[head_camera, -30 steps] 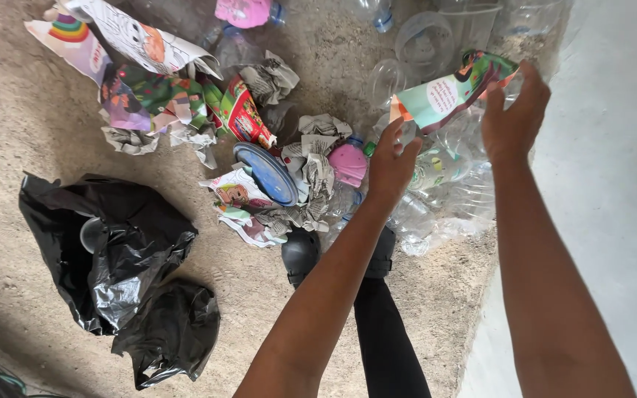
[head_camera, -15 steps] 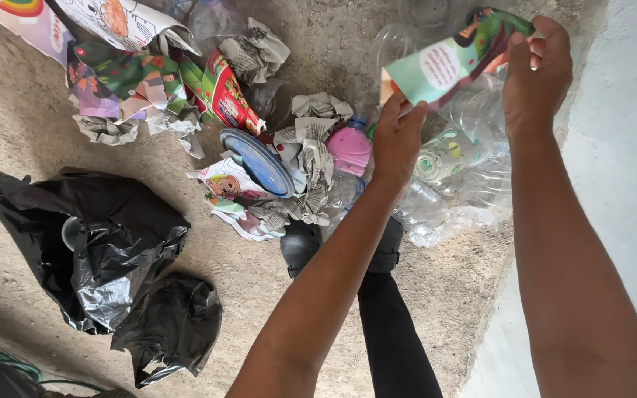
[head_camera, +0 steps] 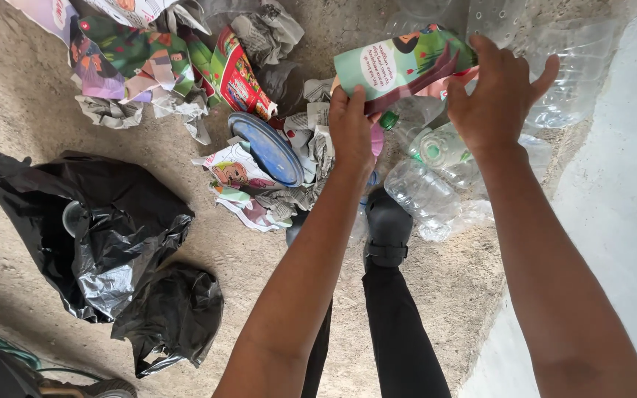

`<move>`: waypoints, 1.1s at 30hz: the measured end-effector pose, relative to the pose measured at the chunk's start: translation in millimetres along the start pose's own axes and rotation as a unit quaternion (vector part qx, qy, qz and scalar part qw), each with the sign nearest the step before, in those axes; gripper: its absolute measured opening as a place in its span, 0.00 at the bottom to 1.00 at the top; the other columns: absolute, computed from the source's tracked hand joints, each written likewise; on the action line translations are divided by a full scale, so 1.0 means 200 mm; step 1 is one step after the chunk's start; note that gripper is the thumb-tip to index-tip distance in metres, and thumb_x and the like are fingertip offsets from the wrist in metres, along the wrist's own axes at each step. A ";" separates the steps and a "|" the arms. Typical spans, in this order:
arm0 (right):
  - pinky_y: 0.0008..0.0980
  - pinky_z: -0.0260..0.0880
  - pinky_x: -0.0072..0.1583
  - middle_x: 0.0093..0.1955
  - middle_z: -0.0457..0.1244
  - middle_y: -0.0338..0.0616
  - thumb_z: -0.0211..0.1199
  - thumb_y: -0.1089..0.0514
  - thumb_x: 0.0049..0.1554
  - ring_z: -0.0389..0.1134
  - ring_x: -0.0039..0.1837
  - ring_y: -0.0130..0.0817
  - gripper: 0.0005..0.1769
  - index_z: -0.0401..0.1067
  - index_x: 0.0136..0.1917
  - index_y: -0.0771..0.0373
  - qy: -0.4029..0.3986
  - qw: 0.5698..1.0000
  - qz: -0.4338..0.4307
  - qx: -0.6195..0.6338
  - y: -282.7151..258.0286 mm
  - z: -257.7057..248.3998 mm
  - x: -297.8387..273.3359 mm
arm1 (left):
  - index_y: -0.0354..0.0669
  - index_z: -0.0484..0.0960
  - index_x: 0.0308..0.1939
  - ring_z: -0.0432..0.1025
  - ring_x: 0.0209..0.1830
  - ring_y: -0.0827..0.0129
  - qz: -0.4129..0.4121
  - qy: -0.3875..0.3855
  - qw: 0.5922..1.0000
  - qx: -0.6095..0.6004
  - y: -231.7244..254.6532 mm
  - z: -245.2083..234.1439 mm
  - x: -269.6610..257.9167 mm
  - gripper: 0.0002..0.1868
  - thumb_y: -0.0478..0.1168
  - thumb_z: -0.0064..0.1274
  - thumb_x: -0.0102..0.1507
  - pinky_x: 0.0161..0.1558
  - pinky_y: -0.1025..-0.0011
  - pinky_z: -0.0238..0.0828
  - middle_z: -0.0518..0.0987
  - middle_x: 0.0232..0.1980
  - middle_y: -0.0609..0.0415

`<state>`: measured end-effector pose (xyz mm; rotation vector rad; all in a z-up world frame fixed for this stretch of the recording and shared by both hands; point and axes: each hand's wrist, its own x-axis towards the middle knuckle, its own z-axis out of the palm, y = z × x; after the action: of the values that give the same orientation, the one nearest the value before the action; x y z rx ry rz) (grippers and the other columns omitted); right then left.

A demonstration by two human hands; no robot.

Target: The recorder is sorting and bagging various plastic, paper, and metal trash items on a concrete floor next to a motorcycle.

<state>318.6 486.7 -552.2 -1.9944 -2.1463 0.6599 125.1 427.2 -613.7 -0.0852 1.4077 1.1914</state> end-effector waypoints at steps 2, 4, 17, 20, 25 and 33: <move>0.68 0.25 0.74 0.54 0.64 0.42 0.73 0.58 0.56 0.64 0.64 0.46 0.31 0.68 0.71 0.60 0.011 0.997 -0.065 -0.037 -0.03 0.02 -0.02 | 0.42 0.76 0.52 0.74 0.45 0.73 -0.006 -0.004 1.000 -0.020 0.01 -0.05 0.02 0.09 0.41 0.45 0.73 0.48 0.69 0.75 0.80 0.48 0.56; 0.69 0.26 0.75 0.54 0.64 0.41 0.72 0.59 0.57 0.63 0.64 0.47 0.25 0.69 0.66 0.58 -0.004 0.997 -0.057 -0.048 -0.09 0.02 -0.02 | 0.43 0.76 0.56 0.75 0.44 0.72 -0.015 0.003 0.999 -0.031 0.05 -0.09 0.02 0.11 0.41 0.45 0.72 0.47 0.70 0.75 0.80 0.48 0.55; 0.44 0.72 0.57 0.52 0.68 0.45 0.59 0.71 0.67 0.72 0.53 0.44 0.08 0.72 0.59 0.65 -0.007 0.991 -0.031 0.130 -0.35 0.11 -0.10 | 0.41 0.76 0.52 0.73 0.44 0.75 0.048 0.020 0.997 -0.048 0.18 -0.41 -0.04 0.09 0.42 0.49 0.73 0.47 0.70 0.72 0.79 0.47 0.57; 0.31 0.75 0.52 0.50 0.70 0.44 0.51 0.74 0.71 0.79 0.52 0.34 0.07 0.69 0.59 0.70 -0.013 0.952 -0.027 0.304 -0.45 0.10 -0.14 | 0.43 0.75 0.53 0.71 0.45 0.75 0.061 0.037 0.997 -0.039 0.22 -0.45 -0.10 0.10 0.44 0.50 0.74 0.45 0.71 0.71 0.77 0.48 0.59; 0.28 0.79 0.54 0.56 0.67 0.44 0.49 0.73 0.74 0.75 0.53 0.29 0.07 0.66 0.62 0.72 -0.014 0.896 0.017 0.444 -0.54 0.10 -0.20 | 0.47 0.74 0.64 0.72 0.55 0.71 0.073 0.077 0.994 -0.004 0.36 -0.48 -0.25 0.21 0.53 0.44 0.72 0.54 0.68 0.71 0.76 0.59 0.57; 0.24 0.74 0.52 0.55 0.68 0.43 0.55 0.70 0.74 0.70 0.52 0.22 0.04 0.68 0.61 0.70 -0.011 0.870 0.090 0.485 -0.65 0.13 -0.30 | 0.47 0.74 0.66 0.72 0.60 0.66 0.083 0.108 0.991 -0.016 0.40 -0.65 -0.34 0.24 0.55 0.45 0.72 0.56 0.65 0.69 0.75 0.64 0.55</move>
<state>196.0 418.1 -511.7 -1.5612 -1.1760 1.4217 0.0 337.8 -548.5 -0.1236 1.6093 1.3747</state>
